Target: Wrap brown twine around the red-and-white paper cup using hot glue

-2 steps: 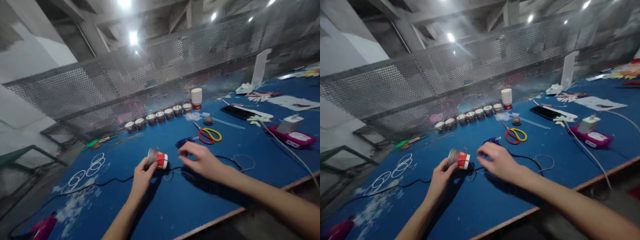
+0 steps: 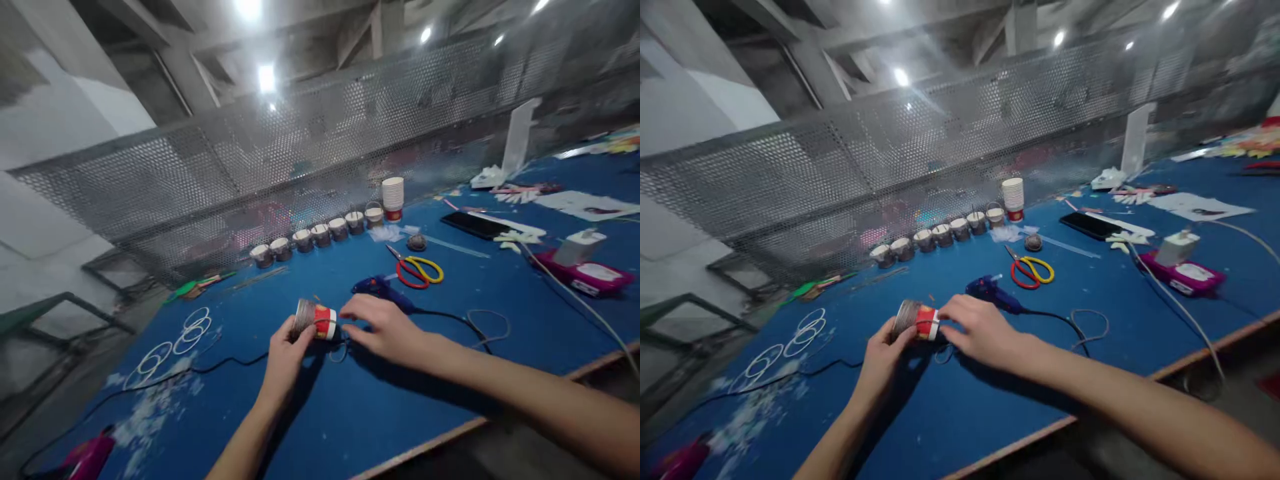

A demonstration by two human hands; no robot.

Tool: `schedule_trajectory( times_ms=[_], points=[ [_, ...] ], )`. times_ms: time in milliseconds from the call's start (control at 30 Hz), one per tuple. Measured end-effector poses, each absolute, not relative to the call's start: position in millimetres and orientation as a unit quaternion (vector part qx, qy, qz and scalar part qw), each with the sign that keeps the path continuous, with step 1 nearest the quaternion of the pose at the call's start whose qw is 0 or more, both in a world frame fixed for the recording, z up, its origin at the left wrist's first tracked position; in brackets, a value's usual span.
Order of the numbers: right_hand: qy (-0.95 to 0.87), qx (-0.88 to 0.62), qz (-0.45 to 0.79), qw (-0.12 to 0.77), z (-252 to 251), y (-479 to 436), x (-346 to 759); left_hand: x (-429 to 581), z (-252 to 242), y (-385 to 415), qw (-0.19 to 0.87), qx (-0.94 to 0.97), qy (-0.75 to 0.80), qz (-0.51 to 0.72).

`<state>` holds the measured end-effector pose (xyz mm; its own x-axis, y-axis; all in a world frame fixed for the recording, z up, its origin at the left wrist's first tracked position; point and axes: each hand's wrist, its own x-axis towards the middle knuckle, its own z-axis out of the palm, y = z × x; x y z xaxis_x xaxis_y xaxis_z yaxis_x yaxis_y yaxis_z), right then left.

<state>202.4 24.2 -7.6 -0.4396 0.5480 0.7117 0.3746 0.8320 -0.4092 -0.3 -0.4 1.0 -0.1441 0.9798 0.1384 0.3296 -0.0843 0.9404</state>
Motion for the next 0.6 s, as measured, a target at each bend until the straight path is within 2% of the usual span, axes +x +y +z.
schedule_trajectory(
  times_ms=[367, 467, 600],
  points=[
    [-0.873, -0.280, 0.031, 0.398, -26, 38, 171, -5, -4, 4, 0.392, 0.548, 0.576, 0.463],
    [-0.859, -0.303, 0.086, 0.404, -24, 37, 168, -5, -3, 3, 0.402, 0.545, 0.576, 0.459],
    [-0.767, -0.378, 0.201, 0.478, -18, 39, 172, -6, 0, 3, 0.422, 0.527, 0.555, 0.485]
  ],
)
